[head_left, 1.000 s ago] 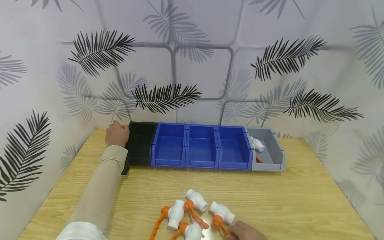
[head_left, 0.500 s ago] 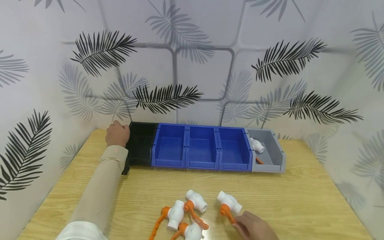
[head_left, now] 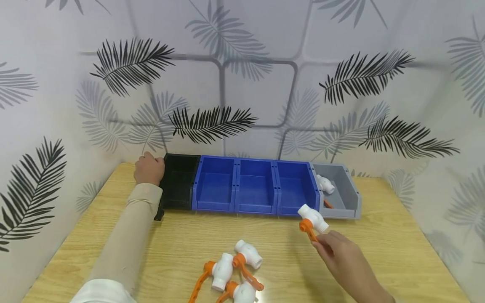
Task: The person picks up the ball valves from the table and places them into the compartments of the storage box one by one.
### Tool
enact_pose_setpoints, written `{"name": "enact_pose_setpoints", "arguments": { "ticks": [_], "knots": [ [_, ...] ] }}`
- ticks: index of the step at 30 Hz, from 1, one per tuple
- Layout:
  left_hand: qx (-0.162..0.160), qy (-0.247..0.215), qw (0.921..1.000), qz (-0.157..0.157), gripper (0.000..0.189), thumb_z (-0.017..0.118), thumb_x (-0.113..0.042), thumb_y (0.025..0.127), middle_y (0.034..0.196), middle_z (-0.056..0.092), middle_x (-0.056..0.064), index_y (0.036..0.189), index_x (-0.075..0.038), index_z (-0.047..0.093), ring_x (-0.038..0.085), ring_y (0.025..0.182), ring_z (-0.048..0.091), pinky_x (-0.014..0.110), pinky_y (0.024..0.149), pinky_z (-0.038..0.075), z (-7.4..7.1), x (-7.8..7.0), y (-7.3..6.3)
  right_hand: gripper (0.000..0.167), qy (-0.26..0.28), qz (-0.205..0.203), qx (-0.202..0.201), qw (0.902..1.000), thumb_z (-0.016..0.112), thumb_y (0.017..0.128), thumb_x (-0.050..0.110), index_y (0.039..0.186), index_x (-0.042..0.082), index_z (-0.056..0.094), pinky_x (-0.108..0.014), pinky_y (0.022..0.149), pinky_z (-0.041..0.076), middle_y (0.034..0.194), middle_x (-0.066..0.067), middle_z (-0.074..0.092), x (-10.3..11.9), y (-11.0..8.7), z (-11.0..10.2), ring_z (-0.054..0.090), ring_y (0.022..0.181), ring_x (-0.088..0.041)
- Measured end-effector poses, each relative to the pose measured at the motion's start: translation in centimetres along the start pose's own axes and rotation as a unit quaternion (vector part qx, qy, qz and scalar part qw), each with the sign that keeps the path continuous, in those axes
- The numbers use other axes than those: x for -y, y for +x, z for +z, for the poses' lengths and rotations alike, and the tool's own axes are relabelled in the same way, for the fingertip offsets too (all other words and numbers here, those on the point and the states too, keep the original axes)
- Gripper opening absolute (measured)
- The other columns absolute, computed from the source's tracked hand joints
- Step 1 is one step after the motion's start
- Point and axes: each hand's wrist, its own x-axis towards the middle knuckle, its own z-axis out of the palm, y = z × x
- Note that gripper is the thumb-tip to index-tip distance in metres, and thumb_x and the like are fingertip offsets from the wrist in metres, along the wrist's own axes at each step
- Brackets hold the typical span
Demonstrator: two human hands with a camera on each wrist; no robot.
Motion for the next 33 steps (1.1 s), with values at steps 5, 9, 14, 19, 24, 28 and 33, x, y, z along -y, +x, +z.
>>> {"name": "enact_pose_setpoints", "arguments": {
  "ticks": [5, 9, 14, 19, 24, 28, 33],
  "knots": [
    [0.001, 0.002, 1.0000, -0.001, 0.034, 0.035, -0.022, 0.089, 0.091, 0.051, 0.029, 0.094, 0.008, 0.049, 0.048, 0.089, 0.051, 0.060, 0.067, 0.042, -0.1, -0.1, -0.1, 0.014, -0.013, -0.001, 0.001, 0.9999, 0.076, 0.071, 0.004, 0.075, 0.011, 0.065, -0.021, 0.051, 0.041, 0.070, 0.009, 0.052, -1.2, 1.5, 0.5, 0.043, 0.059, -0.003],
    [0.000, 0.003, 1.0000, -0.004, 0.033, 0.035, -0.021, 0.089, 0.092, 0.052, 0.029, 0.094, 0.008, 0.049, 0.048, 0.089, 0.051, 0.060, 0.068, 0.042, -0.2, -0.2, -0.2, 0.010, -0.021, 0.005, 0.015, 0.9997, 0.074, 0.074, 0.004, 0.076, 0.008, 0.065, -0.024, 0.053, 0.043, 0.070, 0.006, 0.052, -1.9, 2.6, 1.1, 0.044, 0.060, -0.006],
    [0.005, 0.004, 1.0000, -0.006, 0.033, 0.035, -0.021, 0.089, 0.090, 0.051, 0.028, 0.094, 0.008, 0.049, 0.047, 0.086, 0.051, 0.060, 0.066, 0.042, -0.4, -0.3, -0.2, 0.010, -0.020, 0.006, 0.028, 0.9994, 0.072, 0.077, 0.005, 0.074, 0.009, 0.063, -0.025, 0.054, 0.041, 0.068, 0.005, 0.051, -2.5, 3.8, 1.9, 0.043, 0.060, -0.007],
    [0.005, -0.003, 1.0000, -0.003, 0.030, 0.034, -0.020, 0.089, 0.086, 0.051, 0.026, 0.090, 0.006, 0.049, 0.046, 0.081, 0.051, 0.058, 0.063, 0.042, -0.4, -0.4, -0.2, 0.016, -0.020, 0.015, 0.054, 0.9982, 0.069, 0.080, 0.006, 0.069, 0.010, 0.058, -0.027, 0.054, 0.037, 0.063, 0.006, 0.046, -2.9, 5.2, 2.8, 0.040, 0.056, -0.009],
    [-0.006, -0.005, 1.0000, 0.004, 0.030, 0.033, -0.020, 0.089, 0.084, 0.050, 0.026, 0.089, 0.005, 0.049, 0.046, 0.080, 0.051, 0.059, 0.061, 0.042, -0.1, -0.2, -0.1, 0.013, -0.018, 0.030, 0.075, 0.9966, 0.069, 0.080, 0.005, 0.070, 0.006, 0.061, -0.033, 0.061, 0.040, 0.064, 0.002, 0.049, -3.1, 6.6, 3.8, 0.041, 0.057, -0.012],
    [-0.013, -0.002, 0.9999, 0.004, 0.029, 0.034, -0.020, 0.089, 0.084, 0.050, 0.026, 0.088, 0.005, 0.049, 0.046, 0.079, 0.051, 0.058, 0.061, 0.042, 0.0, -0.1, 0.0, 0.012, -0.018, 0.038, 0.085, 0.9954, 0.069, 0.081, 0.006, 0.071, 0.005, 0.062, -0.029, 0.053, 0.038, 0.064, 0.000, 0.049, -3.3, 7.5, 4.7, 0.041, 0.055, -0.013],
    [-0.016, -0.001, 0.9999, 0.004, 0.028, 0.036, -0.019, 0.089, 0.083, 0.050, 0.026, 0.087, 0.005, 0.048, 0.046, 0.080, 0.051, 0.058, 0.063, 0.042, -0.2, -0.3, -0.1, 0.015, -0.026, 0.043, 0.091, 0.9946, 0.069, 0.082, 0.009, 0.070, 0.006, 0.061, -0.027, 0.049, 0.034, 0.064, 0.000, 0.047, -3.7, 8.4, 5.9, 0.042, 0.054, -0.013]
  ]
}}
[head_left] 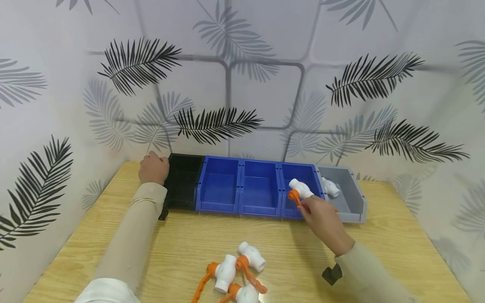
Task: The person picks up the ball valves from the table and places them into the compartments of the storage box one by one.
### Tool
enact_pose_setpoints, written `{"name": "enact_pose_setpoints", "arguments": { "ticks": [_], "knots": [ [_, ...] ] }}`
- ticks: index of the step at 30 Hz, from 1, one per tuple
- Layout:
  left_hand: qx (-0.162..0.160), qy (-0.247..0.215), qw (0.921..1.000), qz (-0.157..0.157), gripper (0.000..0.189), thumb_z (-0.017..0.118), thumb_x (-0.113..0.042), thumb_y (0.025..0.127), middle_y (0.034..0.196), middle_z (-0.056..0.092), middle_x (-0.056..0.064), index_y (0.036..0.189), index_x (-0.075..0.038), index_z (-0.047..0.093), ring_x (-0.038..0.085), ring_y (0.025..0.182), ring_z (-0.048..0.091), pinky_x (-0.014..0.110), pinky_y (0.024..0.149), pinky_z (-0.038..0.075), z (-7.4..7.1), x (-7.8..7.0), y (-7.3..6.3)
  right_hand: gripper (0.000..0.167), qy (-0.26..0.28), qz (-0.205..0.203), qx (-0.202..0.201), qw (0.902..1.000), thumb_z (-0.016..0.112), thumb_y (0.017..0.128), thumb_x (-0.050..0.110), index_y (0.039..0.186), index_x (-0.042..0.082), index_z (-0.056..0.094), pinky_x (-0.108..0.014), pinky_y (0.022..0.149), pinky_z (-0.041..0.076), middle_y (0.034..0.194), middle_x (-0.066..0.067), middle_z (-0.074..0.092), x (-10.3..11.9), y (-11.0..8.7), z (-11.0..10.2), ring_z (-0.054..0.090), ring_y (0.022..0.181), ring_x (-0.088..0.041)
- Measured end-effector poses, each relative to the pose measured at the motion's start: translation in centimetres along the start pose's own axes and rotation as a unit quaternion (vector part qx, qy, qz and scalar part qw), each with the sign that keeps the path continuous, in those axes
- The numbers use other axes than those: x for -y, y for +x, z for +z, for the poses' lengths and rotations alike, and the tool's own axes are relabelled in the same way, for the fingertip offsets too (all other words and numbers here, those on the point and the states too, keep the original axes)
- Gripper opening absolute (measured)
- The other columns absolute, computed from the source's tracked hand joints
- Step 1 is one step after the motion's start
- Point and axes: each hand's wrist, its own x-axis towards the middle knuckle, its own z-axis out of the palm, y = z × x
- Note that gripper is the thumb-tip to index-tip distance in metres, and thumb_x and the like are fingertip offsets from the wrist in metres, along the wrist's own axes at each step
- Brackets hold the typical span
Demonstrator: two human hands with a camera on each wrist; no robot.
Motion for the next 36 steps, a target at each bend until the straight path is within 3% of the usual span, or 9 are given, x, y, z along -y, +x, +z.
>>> {"name": "enact_pose_setpoints", "arguments": {
  "ticks": [13, 24, 30, 36],
  "knots": [
    [-0.003, 0.005, 1.0000, -0.001, 0.029, 0.037, -0.020, 0.089, 0.085, 0.051, 0.026, 0.089, 0.006, 0.049, 0.045, 0.081, 0.051, 0.058, 0.064, 0.043, 0.0, 0.0, 0.1, 0.010, -0.002, -0.001, -0.004, 1.0000, 0.067, 0.082, 0.007, 0.073, 0.005, 0.063, -0.030, 0.053, 0.039, 0.066, -0.001, 0.051, -1.1, 1.7, 2.5, 0.046, 0.058, -0.016],
    [-0.006, 0.009, 0.9999, 0.006, 0.028, 0.037, -0.020, 0.089, 0.086, 0.052, 0.027, 0.088, 0.006, 0.049, 0.046, 0.082, 0.051, 0.059, 0.064, 0.043, 0.2, 0.2, 0.1, 0.009, 0.001, 0.011, 0.009, 0.9999, 0.065, 0.082, 0.003, 0.073, 0.004, 0.062, -0.035, 0.056, 0.043, 0.068, -0.004, 0.053, -1.7, 2.5, 3.7, 0.050, 0.061, -0.019],
    [-0.019, 0.005, 0.9998, 0.010, 0.028, 0.037, -0.020, 0.089, 0.084, 0.052, 0.027, 0.087, 0.006, 0.049, 0.046, 0.080, 0.052, 0.059, 0.064, 0.043, 0.2, 0.1, 0.1, 0.015, 0.002, 0.012, 0.017, 0.9998, 0.063, 0.083, 0.003, 0.069, 0.005, 0.058, -0.034, 0.054, 0.039, 0.065, -0.003, 0.048, -2.2, 3.3, 4.2, 0.045, 0.059, -0.019],
    [-0.021, 0.008, 0.9997, 0.008, 0.028, 0.038, -0.020, 0.089, 0.083, 0.053, 0.027, 0.085, 0.005, 0.050, 0.046, 0.079, 0.052, 0.059, 0.062, 0.043, 0.2, 0.2, 0.2, 0.009, -0.001, 0.014, 0.013, 0.9998, 0.063, 0.082, 0.003, 0.073, 0.002, 0.062, -0.037, 0.057, 0.043, 0.068, -0.006, 0.053, -2.8, 3.9, 5.1, 0.051, 0.061, -0.021]
  ]
}}
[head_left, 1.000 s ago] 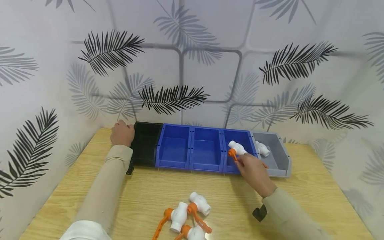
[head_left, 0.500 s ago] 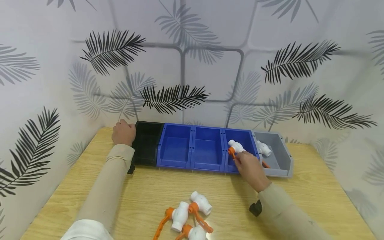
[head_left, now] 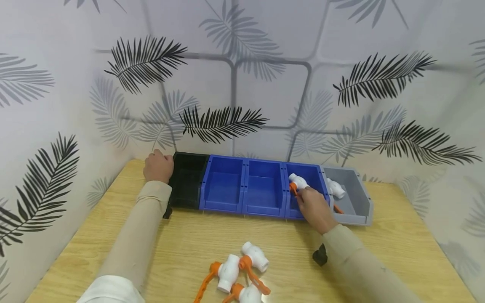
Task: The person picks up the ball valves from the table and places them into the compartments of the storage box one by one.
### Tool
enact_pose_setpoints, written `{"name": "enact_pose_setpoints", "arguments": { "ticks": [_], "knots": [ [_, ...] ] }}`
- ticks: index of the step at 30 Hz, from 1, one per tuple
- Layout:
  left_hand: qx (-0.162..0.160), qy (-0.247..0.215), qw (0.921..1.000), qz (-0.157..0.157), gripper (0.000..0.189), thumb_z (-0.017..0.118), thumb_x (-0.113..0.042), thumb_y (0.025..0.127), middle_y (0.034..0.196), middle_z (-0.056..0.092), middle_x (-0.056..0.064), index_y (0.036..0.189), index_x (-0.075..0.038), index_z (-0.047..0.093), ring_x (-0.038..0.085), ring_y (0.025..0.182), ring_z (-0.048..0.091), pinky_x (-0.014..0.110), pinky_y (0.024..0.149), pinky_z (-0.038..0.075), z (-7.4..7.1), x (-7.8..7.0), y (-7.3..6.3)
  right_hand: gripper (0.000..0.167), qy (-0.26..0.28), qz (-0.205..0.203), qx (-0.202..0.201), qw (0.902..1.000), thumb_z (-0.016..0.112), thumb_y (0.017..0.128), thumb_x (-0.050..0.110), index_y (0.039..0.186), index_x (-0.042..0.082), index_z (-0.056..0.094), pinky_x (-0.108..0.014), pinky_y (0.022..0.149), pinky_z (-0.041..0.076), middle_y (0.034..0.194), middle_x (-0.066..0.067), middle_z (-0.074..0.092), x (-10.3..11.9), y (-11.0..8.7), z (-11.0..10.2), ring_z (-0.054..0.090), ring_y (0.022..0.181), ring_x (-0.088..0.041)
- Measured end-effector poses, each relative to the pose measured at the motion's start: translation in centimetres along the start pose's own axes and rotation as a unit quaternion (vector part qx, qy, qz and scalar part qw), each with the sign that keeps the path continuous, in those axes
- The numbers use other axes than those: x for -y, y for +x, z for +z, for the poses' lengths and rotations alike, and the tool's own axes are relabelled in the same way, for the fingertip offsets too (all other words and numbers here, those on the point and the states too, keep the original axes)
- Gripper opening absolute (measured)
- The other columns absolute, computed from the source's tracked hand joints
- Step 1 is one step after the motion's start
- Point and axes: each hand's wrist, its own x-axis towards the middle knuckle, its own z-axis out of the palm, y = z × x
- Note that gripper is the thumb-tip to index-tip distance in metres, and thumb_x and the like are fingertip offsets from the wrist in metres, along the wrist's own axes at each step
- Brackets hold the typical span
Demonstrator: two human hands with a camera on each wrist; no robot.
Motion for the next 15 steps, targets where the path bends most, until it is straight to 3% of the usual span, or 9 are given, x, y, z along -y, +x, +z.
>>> {"name": "enact_pose_setpoints", "arguments": {
  "ticks": [15],
  "knots": [
    [-0.005, -0.004, 1.0000, -0.002, 0.031, 0.038, -0.022, 0.089, 0.084, 0.053, 0.028, 0.088, 0.007, 0.051, 0.047, 0.081, 0.053, 0.060, 0.063, 0.043, 0.1, 0.0, 0.0, 0.011, 0.005, 0.035, 0.019, 0.9992, 0.062, 0.084, 0.005, 0.073, 0.004, 0.063, -0.041, 0.057, 0.043, 0.068, -0.006, 0.054, -0.9, 0.9, 1.6, 0.053, 0.061, -0.024]
  ]
}}
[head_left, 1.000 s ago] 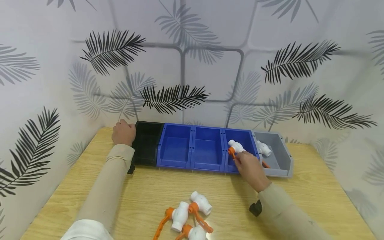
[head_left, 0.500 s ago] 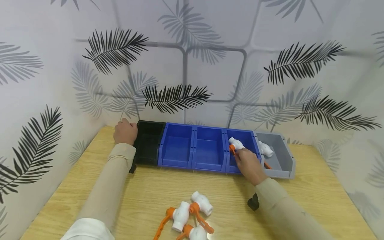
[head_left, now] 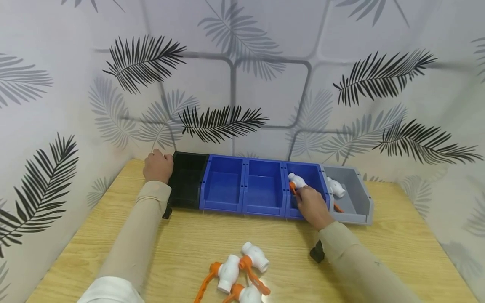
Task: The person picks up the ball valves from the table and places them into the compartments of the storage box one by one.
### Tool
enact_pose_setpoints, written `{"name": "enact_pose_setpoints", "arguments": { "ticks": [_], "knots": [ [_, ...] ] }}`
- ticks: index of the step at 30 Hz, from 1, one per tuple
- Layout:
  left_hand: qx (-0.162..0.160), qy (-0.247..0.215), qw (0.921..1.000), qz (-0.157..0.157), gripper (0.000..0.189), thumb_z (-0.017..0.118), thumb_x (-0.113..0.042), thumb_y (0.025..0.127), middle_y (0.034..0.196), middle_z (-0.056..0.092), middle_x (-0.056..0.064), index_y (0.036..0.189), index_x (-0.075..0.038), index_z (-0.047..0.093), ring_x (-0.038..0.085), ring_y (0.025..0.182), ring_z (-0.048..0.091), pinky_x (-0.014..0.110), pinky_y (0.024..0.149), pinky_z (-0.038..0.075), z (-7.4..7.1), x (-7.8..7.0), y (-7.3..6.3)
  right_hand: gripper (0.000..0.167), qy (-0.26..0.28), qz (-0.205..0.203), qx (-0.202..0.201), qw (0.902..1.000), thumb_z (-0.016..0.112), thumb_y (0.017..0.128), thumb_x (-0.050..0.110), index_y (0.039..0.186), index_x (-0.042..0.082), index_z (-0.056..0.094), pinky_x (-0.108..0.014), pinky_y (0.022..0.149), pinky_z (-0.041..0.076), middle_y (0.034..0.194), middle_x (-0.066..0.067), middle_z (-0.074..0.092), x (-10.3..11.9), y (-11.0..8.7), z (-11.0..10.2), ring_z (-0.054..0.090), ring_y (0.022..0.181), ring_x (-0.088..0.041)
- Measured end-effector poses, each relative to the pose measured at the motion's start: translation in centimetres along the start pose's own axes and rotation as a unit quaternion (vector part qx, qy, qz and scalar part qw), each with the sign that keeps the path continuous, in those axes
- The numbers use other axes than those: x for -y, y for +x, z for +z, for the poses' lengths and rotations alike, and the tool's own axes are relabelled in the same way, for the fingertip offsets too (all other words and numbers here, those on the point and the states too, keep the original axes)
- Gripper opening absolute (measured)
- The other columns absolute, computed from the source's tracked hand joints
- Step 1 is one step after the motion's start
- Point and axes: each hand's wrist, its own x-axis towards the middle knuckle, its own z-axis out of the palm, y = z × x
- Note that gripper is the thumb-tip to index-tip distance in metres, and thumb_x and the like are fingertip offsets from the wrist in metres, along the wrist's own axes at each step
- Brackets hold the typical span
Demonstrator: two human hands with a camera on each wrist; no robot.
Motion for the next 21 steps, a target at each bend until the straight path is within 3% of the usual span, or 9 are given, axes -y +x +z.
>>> {"name": "enact_pose_setpoints", "arguments": {
  "ticks": [10, 16, 21],
  "knots": [
    [0.003, -0.001, 1.0000, -0.005, 0.029, 0.039, -0.020, 0.089, 0.085, 0.053, 0.028, 0.089, 0.007, 0.051, 0.047, 0.082, 0.053, 0.059, 0.064, 0.043, -0.50, -0.35, -0.23, 0.011, -0.001, 0.014, 0.009, 0.9999, 0.062, 0.083, 0.005, 0.072, 0.003, 0.062, -0.044, 0.059, 0.045, 0.069, -0.008, 0.057, 0.41, 0.18, -0.05, 0.057, 0.062, -0.027],
    [-0.005, -0.004, 1.0000, -0.003, 0.030, 0.039, -0.020, 0.088, 0.084, 0.053, 0.028, 0.087, 0.008, 0.051, 0.047, 0.081, 0.053, 0.059, 0.063, 0.043, -0.50, -0.43, -0.29, 0.012, -0.001, 0.048, 0.047, 0.9977, 0.060, 0.084, 0.006, 0.072, 0.005, 0.061, -0.045, 0.055, 0.045, 0.069, -0.010, 0.059, 0.72, 0.52, -0.18, 0.058, 0.061, -0.029],
    [-0.015, -0.004, 0.9999, -0.001, 0.030, 0.039, -0.020, 0.087, 0.084, 0.053, 0.028, 0.086, 0.008, 0.051, 0.047, 0.080, 0.053, 0.059, 0.063, 0.043, -0.27, -0.27, -0.25, 0.008, 0.004, 0.054, 0.060, 0.9967, 0.063, 0.083, 0.007, 0.076, 0.006, 0.065, -0.046, 0.060, 0.046, 0.074, -0.010, 0.063, 0.85, 0.80, -0.31, 0.060, 0.067, -0.029]
  ]
}}
